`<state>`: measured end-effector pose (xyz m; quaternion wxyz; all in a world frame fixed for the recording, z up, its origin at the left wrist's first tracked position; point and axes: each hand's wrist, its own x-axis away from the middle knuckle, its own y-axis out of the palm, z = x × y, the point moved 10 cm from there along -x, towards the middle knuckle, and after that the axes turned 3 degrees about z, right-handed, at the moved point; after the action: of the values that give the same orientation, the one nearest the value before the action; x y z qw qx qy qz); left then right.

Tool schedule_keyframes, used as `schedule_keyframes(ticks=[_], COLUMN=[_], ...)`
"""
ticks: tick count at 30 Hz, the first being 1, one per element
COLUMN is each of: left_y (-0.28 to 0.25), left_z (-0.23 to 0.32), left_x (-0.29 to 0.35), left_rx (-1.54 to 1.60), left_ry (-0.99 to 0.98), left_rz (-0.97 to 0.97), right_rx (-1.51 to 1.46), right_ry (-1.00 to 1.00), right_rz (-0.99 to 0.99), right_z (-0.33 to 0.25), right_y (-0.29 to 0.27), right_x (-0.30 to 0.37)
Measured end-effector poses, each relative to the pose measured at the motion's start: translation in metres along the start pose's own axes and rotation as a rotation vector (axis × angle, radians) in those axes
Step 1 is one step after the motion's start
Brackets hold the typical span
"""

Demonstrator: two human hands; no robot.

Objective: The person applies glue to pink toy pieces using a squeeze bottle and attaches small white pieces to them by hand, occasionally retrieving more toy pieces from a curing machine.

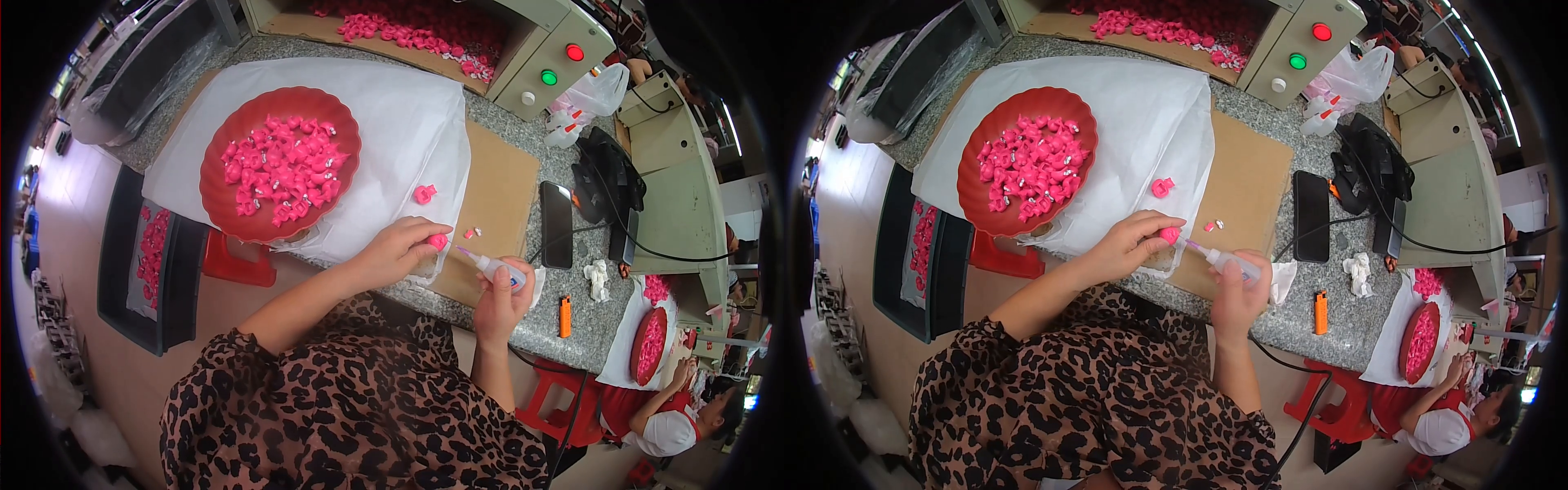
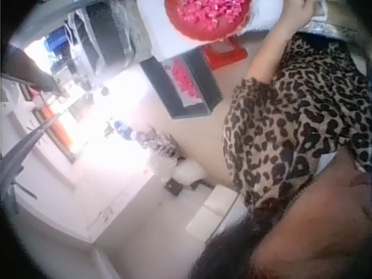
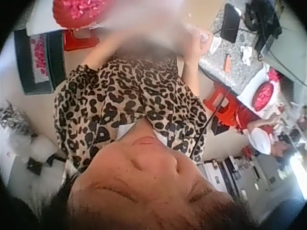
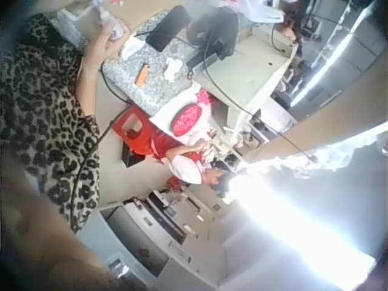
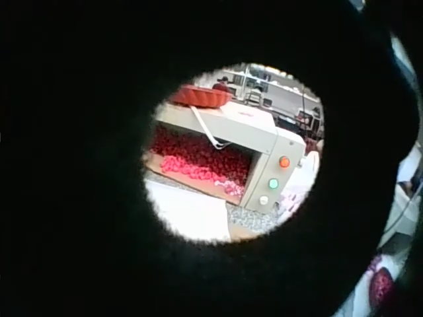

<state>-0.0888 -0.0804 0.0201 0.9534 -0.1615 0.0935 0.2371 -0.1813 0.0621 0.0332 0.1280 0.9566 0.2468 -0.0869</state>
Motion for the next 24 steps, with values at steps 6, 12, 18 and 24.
schedule_keyframes(ticks=[6,12,18,24], left_y=[0.005,0.010,0.011,0.013], left_z=[-0.001,-0.004,0.000,0.002], left_x=[0.002,0.003,0.004,0.003], left_rx=[0.037,-0.015,-0.030,-0.033], left_ry=[0.018,0.059,0.094,0.096], left_rz=[-0.100,-0.135,-0.152,-0.174], right_rx=[0.042,0.150,0.196,0.194], right_ry=[0.028,0.017,0.034,0.022], right_rz=[-0.129,-0.248,-0.271,-0.288], right_z=[-0.002,-0.004,-0.002,-0.002], right_y=[0.007,0.018,0.019,0.018], right_x=[-0.015,-0.017,-0.019,-0.020])
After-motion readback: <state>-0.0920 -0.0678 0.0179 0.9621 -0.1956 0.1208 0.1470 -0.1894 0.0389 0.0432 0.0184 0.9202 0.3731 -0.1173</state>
